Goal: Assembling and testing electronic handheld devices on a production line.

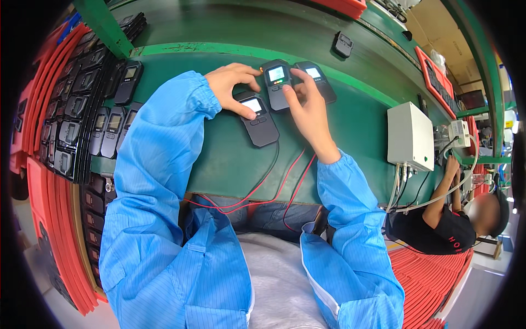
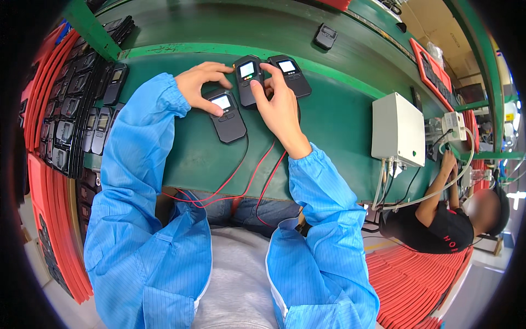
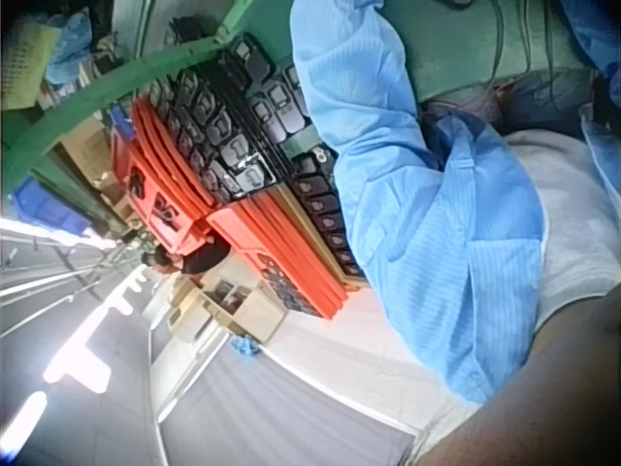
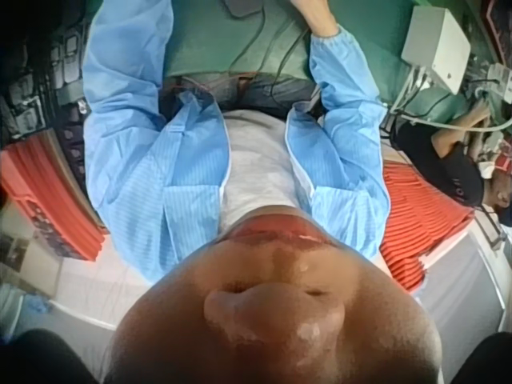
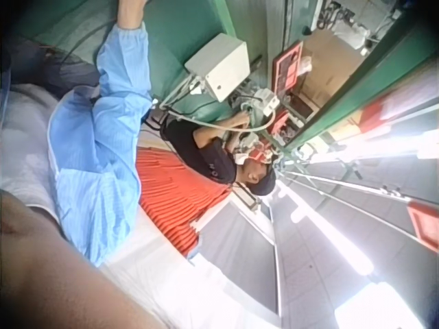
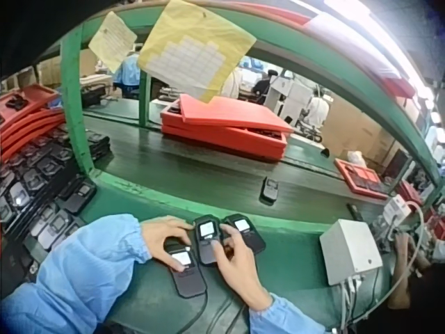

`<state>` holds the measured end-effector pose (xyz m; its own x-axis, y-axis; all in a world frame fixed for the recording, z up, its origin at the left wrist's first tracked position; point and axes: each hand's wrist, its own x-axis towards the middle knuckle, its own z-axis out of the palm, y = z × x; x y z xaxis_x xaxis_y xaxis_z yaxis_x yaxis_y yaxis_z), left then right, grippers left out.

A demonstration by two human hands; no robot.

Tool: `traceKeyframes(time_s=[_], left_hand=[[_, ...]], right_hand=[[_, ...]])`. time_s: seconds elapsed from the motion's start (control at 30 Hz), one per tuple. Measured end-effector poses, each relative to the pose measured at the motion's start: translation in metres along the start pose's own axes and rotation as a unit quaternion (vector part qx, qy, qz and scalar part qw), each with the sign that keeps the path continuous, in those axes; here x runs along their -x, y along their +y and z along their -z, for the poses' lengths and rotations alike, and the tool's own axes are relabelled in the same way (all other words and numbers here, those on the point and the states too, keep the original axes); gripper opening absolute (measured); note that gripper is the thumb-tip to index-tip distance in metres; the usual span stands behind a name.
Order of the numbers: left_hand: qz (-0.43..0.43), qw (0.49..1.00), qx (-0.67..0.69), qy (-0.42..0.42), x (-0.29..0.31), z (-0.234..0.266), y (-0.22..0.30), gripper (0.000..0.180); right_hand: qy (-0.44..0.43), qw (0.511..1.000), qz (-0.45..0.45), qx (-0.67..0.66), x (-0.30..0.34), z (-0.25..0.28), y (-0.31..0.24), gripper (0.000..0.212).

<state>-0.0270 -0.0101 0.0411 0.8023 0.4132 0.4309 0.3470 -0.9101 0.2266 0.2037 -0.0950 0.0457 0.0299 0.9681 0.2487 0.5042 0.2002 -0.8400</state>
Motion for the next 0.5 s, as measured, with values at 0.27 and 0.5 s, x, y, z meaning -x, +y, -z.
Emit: traceKeyframes(time_s=[0.27,0.5], left_hand=[[0.197,0.905,0.323,-0.196,-0.014,0.022,0.014,0.052],[0.197,0.829,0.509,0.123,-0.019,0.02,0.025,0.023]], right_hand=[[0.033,0.965,0.209,0.154,0.011,0.001,-0.023,0.041],[-0.168,0.976,-0.039,-0.133,0.023,-0.004,-0.042,0.043]])
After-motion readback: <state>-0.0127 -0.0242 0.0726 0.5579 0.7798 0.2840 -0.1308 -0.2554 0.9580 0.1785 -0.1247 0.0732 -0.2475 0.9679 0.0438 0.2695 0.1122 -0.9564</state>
